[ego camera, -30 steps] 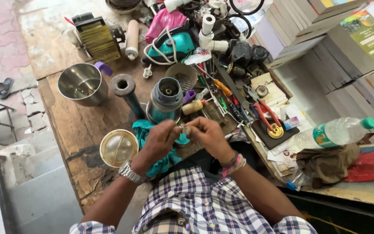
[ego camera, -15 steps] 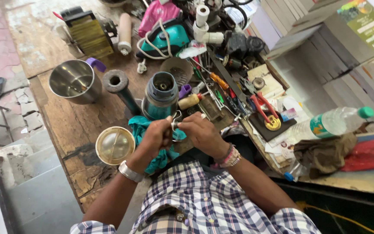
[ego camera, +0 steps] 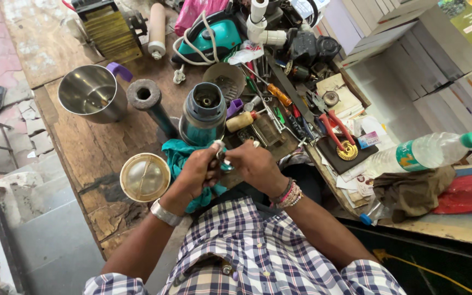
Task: The person disassembles a small appliance, removes internal components, and uses pliers to adjust parts inside the housing. They then reassemble the unit and place it on the workbench.
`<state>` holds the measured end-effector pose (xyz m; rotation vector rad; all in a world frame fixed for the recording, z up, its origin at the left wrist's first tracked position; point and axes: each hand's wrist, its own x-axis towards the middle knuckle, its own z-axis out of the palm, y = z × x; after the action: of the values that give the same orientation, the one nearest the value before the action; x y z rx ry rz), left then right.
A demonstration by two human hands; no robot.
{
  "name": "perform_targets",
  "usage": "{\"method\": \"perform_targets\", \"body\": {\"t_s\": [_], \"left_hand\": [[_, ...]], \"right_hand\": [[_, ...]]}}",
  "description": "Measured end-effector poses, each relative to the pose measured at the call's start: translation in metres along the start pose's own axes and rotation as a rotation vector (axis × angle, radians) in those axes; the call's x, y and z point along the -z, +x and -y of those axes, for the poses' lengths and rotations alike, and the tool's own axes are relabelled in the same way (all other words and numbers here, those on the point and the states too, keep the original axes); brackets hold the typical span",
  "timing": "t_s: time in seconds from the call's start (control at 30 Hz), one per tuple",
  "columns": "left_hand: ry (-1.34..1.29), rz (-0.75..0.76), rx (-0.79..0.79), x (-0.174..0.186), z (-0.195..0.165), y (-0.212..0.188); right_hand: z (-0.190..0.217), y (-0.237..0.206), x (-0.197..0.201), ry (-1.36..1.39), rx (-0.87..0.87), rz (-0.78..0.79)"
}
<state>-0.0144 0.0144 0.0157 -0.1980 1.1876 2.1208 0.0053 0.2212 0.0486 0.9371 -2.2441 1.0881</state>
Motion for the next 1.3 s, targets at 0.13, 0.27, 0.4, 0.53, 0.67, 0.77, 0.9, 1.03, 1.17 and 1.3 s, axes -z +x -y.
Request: {"method": "perform_targets", "body": {"t_s": [0.13, 0.27, 0.4, 0.53, 0.67, 0.77, 0.9, 1.03, 1.17, 1.3], "left_hand": [[1.181, -0.154, -1.086, -0.004, -0.006, -0.014], [0.936, -0.132, -0.809, -0.014, -0.005, -0.017], [0.623, -0.121, -0.451, -0.018, 0.002, -0.008], [0.766, -0.117, -0.631, -0.018, -0.004, -0.004], [1.219, -0.084, -1.189, -0.021, -0.006, -0.007], [1.106, -0.188, -0.978, -0.021, -0.004, 0.0], [0.783, -0.181, -0.733, -0.013, -0.007, 0.017], [0.611, -0.169, -0.467, -0.012, -0.007, 0.022], [0.526, -0.155, -0.409, -0.018, -0.009, 0.021], [0.574, -0.16, -0.454, -0.018, -0.012, 0.023]], "right_hand": [[-0.005, 0.0, -0.004, 0.899, -1.03, 0.008], [-0.001, -0.003, 0.005, 0.595, -0.781, 0.042], [0.002, 0.003, 0.013, -0.076, 0.117, 0.028], [0.001, 0.005, 0.007, 0.413, -0.627, -0.052], [-0.023, -0.006, 0.012, 0.863, -1.162, 0.042], [-0.061, -0.009, 0.027, 0.703, -1.284, 0.022], [-0.13, -0.002, 0.07, 0.153, -0.847, -0.044], [-0.17, 0.024, 0.103, -0.321, -0.722, -0.058], [-0.16, 0.028, 0.108, -0.641, -0.491, 0.016], [-0.104, 0.023, 0.078, -0.134, -0.623, 0.116]]}}
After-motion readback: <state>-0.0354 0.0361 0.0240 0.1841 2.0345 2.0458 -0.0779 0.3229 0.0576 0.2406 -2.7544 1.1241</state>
